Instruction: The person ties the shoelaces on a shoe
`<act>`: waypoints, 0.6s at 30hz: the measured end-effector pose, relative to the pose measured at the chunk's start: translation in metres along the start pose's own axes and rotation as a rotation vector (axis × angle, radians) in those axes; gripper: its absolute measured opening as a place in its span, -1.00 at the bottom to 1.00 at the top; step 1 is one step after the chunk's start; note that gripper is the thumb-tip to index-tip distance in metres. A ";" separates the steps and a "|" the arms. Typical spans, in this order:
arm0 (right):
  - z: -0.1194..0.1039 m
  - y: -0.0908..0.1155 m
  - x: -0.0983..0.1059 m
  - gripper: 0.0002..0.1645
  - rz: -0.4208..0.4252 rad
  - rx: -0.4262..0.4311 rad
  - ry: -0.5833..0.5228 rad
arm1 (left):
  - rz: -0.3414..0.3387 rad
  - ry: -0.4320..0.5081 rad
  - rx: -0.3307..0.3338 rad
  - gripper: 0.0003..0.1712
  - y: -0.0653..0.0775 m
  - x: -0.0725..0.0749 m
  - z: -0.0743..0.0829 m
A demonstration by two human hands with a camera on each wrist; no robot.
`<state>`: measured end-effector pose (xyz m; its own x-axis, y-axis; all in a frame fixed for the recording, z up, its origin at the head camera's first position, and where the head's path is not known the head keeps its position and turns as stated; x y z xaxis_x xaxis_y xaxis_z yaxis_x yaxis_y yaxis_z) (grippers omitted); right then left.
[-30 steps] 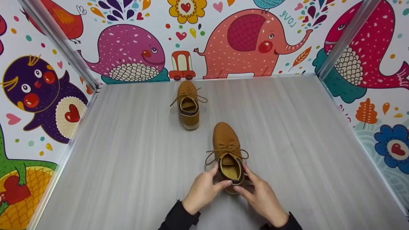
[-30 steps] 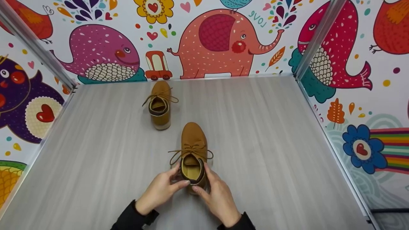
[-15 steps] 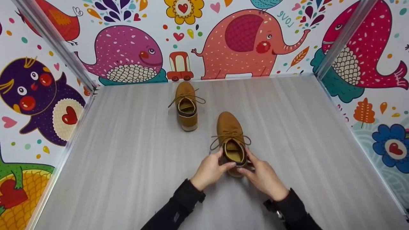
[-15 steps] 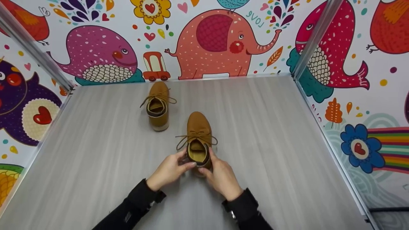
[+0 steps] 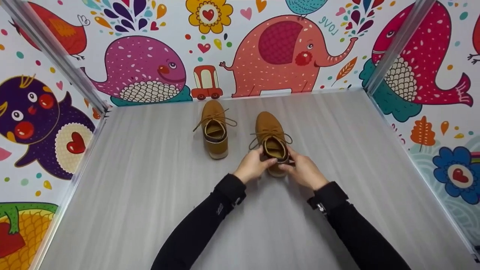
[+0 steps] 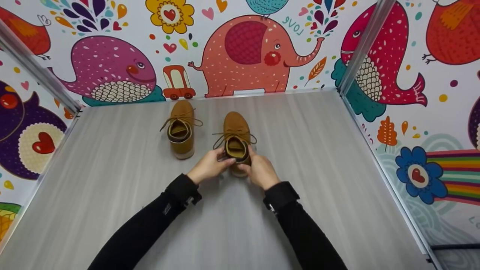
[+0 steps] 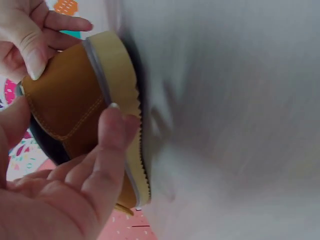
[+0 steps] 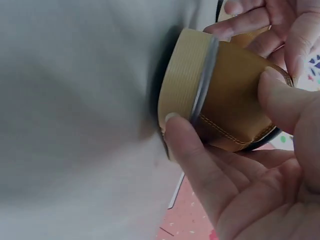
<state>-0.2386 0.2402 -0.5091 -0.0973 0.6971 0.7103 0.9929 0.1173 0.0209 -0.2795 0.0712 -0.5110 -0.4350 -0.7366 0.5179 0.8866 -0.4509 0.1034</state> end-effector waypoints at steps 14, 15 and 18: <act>0.012 -0.057 0.013 -0.07 0.047 -0.027 0.075 | 0.020 -0.031 0.005 -0.13 -0.059 0.008 0.001; 0.012 -0.059 0.013 -0.07 0.046 -0.027 0.078 | 0.019 -0.033 0.003 -0.13 -0.063 0.009 0.001; 0.014 -0.066 0.015 -0.08 0.051 -0.031 0.088 | 0.019 -0.032 0.002 -0.13 -0.072 0.009 0.000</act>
<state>-0.3066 0.2533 -0.5095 -0.0418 0.6367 0.7699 0.9982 0.0602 0.0044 -0.3468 0.0971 -0.5134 -0.4124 -0.7285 0.5470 0.8952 -0.4354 0.0950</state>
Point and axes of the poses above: each hand's wrist, its own y-axis away from the middle knuckle, its own x-axis out of the back of the hand, z = x × y, the point moved 4 cm from there along -y, towards the middle knuckle, and after that the axes turned 3 degrees about -x, right-handed, at the moved point
